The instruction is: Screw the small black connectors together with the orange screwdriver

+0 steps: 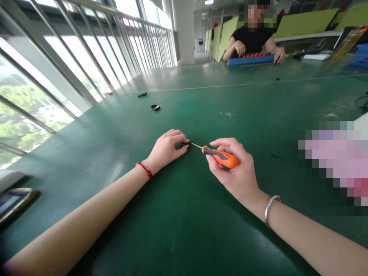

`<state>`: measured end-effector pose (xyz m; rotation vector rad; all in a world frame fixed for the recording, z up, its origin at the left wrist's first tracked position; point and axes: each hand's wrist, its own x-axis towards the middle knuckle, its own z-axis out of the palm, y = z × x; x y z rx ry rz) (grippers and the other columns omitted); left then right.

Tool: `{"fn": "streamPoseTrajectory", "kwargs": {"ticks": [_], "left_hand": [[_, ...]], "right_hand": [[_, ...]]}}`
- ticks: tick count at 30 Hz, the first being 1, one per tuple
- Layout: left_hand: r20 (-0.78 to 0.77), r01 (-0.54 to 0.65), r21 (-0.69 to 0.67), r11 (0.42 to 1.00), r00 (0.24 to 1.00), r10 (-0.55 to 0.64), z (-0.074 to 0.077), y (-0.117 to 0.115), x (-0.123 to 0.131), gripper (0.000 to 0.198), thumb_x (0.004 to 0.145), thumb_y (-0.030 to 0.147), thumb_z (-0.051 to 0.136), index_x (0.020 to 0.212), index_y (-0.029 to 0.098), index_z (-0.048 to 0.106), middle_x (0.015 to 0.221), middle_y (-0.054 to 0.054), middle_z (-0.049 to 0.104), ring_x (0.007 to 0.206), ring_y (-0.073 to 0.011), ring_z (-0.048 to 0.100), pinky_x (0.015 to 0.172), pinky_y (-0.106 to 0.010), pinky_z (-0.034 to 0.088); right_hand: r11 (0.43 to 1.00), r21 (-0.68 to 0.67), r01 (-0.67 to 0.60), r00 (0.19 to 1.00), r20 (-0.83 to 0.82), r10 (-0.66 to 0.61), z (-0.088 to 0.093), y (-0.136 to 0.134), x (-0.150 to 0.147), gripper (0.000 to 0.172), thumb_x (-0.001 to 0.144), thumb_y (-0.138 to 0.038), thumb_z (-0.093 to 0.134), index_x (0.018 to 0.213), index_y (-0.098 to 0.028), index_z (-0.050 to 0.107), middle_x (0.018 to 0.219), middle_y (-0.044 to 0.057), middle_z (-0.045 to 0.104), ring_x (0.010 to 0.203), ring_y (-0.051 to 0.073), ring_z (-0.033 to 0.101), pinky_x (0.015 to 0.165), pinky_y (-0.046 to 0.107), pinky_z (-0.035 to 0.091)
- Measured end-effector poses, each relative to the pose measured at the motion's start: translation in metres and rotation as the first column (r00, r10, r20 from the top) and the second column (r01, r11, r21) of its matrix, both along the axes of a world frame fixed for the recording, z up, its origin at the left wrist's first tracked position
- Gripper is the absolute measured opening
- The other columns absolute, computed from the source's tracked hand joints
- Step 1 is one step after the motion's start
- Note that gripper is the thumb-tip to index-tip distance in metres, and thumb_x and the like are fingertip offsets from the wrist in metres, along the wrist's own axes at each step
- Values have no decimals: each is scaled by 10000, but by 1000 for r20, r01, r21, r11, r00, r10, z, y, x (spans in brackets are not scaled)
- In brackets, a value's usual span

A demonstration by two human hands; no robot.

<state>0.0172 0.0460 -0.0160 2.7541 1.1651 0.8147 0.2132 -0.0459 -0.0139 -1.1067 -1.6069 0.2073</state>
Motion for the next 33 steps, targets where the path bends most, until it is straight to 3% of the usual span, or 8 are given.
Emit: {"fn": "streamPoseTrajectory", "kwargs": {"ticks": [3, 7, 12, 16, 21, 26, 30, 33], "left_hand": [[-7, 2, 9, 1000, 1000, -2, 0, 0, 0, 98, 791, 187, 545, 806, 180, 642, 875, -19, 649, 841, -171, 545, 724, -276, 456], [-11, -1, 13, 1000, 1000, 2, 0, 1, 0, 96, 789, 180, 543, 799, 182, 639, 865, -14, 652, 832, -169, 545, 728, -277, 454], [-4, -4, 10, 1000, 1000, 4, 1, 0, 0, 89, 780, 167, 549, 793, 180, 636, 871, -11, 661, 826, -167, 550, 740, -282, 455], [5, -2, 2, 1000, 1000, 2, 1, 0, 0, 88, 777, 164, 553, 803, 179, 636, 870, -12, 663, 831, -167, 553, 748, -283, 458], [-2, 2, 7, 1000, 1000, -2, 0, 1, 0, 84, 780, 171, 554, 805, 180, 633, 874, -12, 661, 835, -165, 556, 754, -284, 457], [-11, 3, 1, 1000, 1000, -3, 0, 1, 0, 91, 787, 173, 546, 813, 182, 632, 875, -12, 661, 832, -163, 556, 750, -283, 454], [-21, -1, -1, 1000, 1000, 1, 1, 0, 0, 96, 797, 182, 540, 823, 184, 633, 893, -16, 663, 843, -167, 559, 762, -290, 452], [-22, -3, -9, 1000, 1000, 3, 1, -1, 1, 99, 794, 179, 538, 830, 184, 630, 886, -14, 664, 846, -168, 559, 755, -286, 452]], "right_hand": [[999, 31, -29, 997, -75, 31, 0, 1, 0, 312, 737, -210, 662, 1025, -238, 547, 817, 4, 568, 674, 137, 581, 622, 277, 501], [997, -77, -26, 1000, 5, 27, 0, 0, 0, 155, 780, -255, 636, 922, -235, 575, 657, -22, 541, 584, 131, 550, 570, 275, 477], [1000, 19, -18, 999, -47, 19, -1, 1, 0, 299, 747, -209, 645, 1026, -232, 543, 806, 7, 574, 713, 156, 586, 676, 303, 500], [991, -114, -72, 997, 31, 76, -1, 0, 1, 114, 795, -244, 598, 906, -230, 581, 699, -13, 585, 588, 131, 570, 571, 272, 473], [999, 21, -36, 997, -61, 37, 0, 0, 0, 311, 735, -202, 648, 1028, -226, 545, 826, 11, 580, 725, 151, 597, 660, 282, 508], [998, -53, -16, 998, 58, 19, 0, -1, 0, 150, 771, -242, 625, 913, -234, 578, 723, -3, 595, 633, 146, 590, 595, 283, 495], [1000, 13, -11, 1000, -12, 11, 0, -1, 0, 329, 738, -236, 645, 1047, -234, 533, 802, 7, 590, 707, 166, 598, 673, 317, 516], [997, -65, -31, 998, 60, 35, 1, -2, 0, 174, 780, -257, 617, 946, -240, 567, 650, -21, 572, 603, 155, 579, 627, 311, 498]]}}
